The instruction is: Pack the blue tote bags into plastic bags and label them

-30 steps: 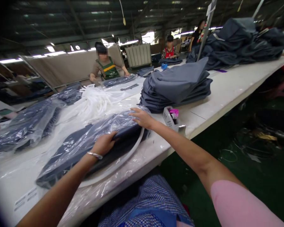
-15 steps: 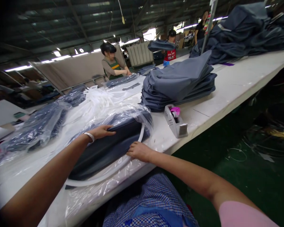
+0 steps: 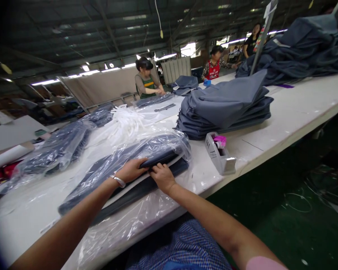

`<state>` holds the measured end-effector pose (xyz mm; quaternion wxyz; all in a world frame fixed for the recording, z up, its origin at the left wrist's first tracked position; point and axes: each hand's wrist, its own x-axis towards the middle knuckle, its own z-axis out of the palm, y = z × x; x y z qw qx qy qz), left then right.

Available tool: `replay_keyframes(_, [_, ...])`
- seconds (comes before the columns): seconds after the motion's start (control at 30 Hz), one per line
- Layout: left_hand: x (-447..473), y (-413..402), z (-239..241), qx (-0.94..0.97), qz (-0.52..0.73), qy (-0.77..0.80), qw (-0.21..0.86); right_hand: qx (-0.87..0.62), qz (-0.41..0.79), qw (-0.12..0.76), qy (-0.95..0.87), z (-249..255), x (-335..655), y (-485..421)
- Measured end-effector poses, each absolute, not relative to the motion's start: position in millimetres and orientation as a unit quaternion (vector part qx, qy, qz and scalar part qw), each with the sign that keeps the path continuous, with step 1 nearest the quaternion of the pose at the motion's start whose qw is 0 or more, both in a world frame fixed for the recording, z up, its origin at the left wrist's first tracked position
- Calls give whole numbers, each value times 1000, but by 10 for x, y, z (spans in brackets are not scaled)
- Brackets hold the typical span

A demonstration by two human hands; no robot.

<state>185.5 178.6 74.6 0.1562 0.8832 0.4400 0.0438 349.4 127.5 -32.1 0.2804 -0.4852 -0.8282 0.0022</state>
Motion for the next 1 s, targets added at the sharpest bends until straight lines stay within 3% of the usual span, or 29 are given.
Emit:
replay_keyframes(0.17, [1910,1474,478,870,101,468,117,-523,56,304,-794,-577,3277,1336])
replay_keyframes(0.37, [1869,1238,-183,876,167,450,41,-514,111,329,-784,-708,3435,1192])
replay_keyframes(0.57, [1845,1176,-562,886,166,429,-57,-440,87,441,-778,-537,3694,835])
replay_keyframes(0.8, [1833,1019,-343,900,106,422,-27,-445,-115,253,-851,-490,4102,1015])
replay_keyframes(1.0, [840,739,-17,823,54,564,-52,-487,-164,213,-831,-583,4475,1125])
